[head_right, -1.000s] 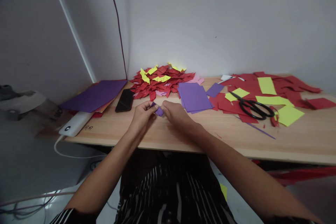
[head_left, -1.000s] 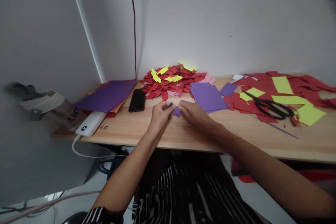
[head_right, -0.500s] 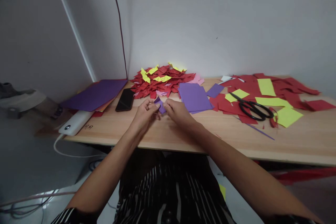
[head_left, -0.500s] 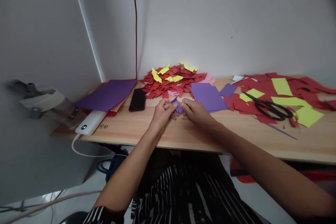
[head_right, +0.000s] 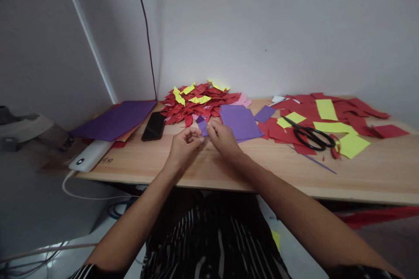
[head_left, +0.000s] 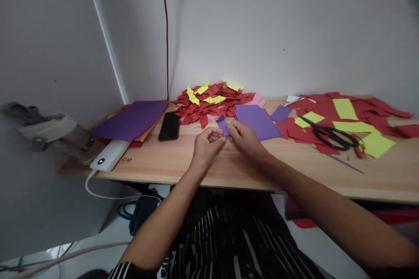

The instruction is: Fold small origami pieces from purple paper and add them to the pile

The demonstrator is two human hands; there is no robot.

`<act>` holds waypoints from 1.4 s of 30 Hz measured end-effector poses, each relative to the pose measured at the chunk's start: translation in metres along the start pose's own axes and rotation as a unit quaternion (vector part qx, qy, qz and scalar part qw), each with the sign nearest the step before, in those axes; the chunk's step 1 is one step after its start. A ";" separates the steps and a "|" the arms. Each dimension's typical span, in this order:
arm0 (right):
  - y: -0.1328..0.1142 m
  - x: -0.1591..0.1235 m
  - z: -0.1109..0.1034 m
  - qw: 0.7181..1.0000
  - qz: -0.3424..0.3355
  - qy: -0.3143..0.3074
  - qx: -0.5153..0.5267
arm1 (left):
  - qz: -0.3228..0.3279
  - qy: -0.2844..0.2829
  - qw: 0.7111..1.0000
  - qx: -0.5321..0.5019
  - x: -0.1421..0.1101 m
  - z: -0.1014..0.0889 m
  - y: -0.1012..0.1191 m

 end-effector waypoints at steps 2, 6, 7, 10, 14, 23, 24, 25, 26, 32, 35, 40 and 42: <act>0.001 -0.001 0.000 1.000 0.006 0.005 -0.002 | -0.007 0.011 1.000 -0.019 0.000 0.002 -0.004; 0.000 -0.003 -0.001 1.000 0.006 0.023 -0.007 | -0.015 0.019 0.999 -0.043 0.000 0.005 -0.010; -0.001 -0.003 -0.001 1.000 0.004 0.024 -0.009 | -0.014 0.021 0.999 -0.038 0.001 0.004 -0.010; -0.002 -0.004 0.000 1.000 -0.003 0.022 -0.016 | -0.009 0.029 0.999 -0.010 0.001 0.001 -0.010; -0.004 -0.006 0.001 0.999 -0.019 0.022 -0.026 | -0.004 0.051 0.999 0.017 0.002 -0.003 -0.008; -0.011 -0.006 0.006 0.997 -0.033 0.010 -0.070 | -0.059 0.080 0.988 -0.118 0.001 -0.001 -0.018; -0.011 -0.006 0.007 0.997 -0.033 0.007 -0.071 | -0.063 0.077 0.987 -0.125 0.000 -0.001 -0.017; -0.011 -0.006 0.007 0.997 -0.034 0.005 -0.071 | -0.065 0.075 0.986 -0.131 -0.001 -0.001 -0.017; -0.011 -0.006 0.007 0.997 -0.034 0.004 -0.070 | -0.066 0.072 0.986 -0.136 -0.001 0.000 -0.016; -0.007 -0.006 0.008 0.997 -0.034 -0.002 -0.073 | -0.071 0.035 0.984 -0.161 -0.003 0.002 -0.017; -0.005 -0.006 0.008 0.997 -0.031 -0.006 -0.072 | -0.077 0.025 0.983 -0.165 -0.004 0.002 -0.018; -0.004 -0.005 0.006 0.998 -0.022 -0.006 -0.063 | -0.092 0.015 0.983 -0.159 -0.003 0.003 -0.020; -0.005 -0.004 0.004 0.998 -0.025 -0.003 -0.063 | -0.103 0.006 0.984 -0.147 -0.003 0.005 -0.021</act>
Point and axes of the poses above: each hand's wrist, its own x-axis towards the middle knuckle, its own z-axis out of the palm, y = z × x, the point moved 8 cm from there along x, towards the middle knuckle, and after that the axes turned 8 degrees about -x, right-handed, at the moved point
